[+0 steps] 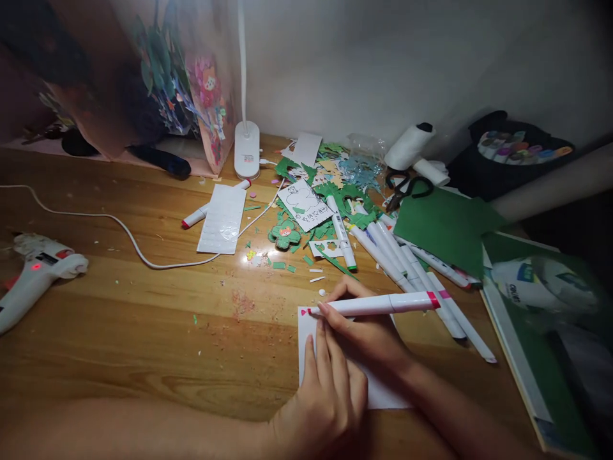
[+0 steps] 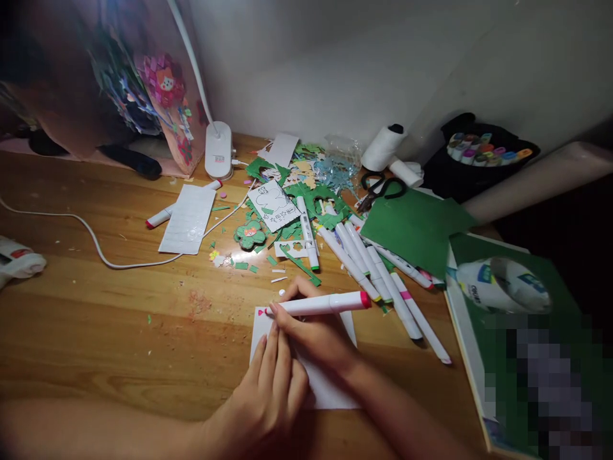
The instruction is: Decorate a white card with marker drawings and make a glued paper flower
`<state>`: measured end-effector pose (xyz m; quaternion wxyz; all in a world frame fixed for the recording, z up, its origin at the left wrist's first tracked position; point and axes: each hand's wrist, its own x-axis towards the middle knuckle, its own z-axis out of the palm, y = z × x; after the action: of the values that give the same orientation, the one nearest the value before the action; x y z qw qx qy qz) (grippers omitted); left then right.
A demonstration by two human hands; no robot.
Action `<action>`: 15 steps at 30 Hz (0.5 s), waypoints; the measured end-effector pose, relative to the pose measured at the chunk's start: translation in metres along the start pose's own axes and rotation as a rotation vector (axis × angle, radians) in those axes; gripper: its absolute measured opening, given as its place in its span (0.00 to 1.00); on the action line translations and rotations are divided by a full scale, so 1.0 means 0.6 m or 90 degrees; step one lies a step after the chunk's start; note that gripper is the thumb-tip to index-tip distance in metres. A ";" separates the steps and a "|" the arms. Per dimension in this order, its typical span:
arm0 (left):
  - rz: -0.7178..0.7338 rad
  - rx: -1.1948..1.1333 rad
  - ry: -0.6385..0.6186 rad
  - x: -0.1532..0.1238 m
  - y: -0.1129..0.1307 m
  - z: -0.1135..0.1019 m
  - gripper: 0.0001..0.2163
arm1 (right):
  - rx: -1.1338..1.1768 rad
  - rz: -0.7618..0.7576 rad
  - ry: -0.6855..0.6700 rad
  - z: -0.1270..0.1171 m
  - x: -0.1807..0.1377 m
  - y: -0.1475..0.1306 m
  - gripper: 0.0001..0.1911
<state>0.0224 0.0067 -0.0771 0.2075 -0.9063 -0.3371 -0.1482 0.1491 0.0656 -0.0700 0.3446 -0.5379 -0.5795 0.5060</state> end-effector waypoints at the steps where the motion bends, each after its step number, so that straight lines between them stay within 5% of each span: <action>1: -0.001 0.000 0.002 0.000 0.000 0.000 0.10 | 0.002 -0.001 -0.002 0.000 0.000 0.000 0.10; 15: 0.020 0.006 0.004 0.002 0.000 -0.003 0.11 | 0.012 0.002 0.015 0.002 0.001 0.003 0.12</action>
<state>0.0230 0.0067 -0.0752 0.2148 -0.9100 -0.3231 -0.1464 0.1486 0.0659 -0.0718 0.3559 -0.5415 -0.5694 0.5058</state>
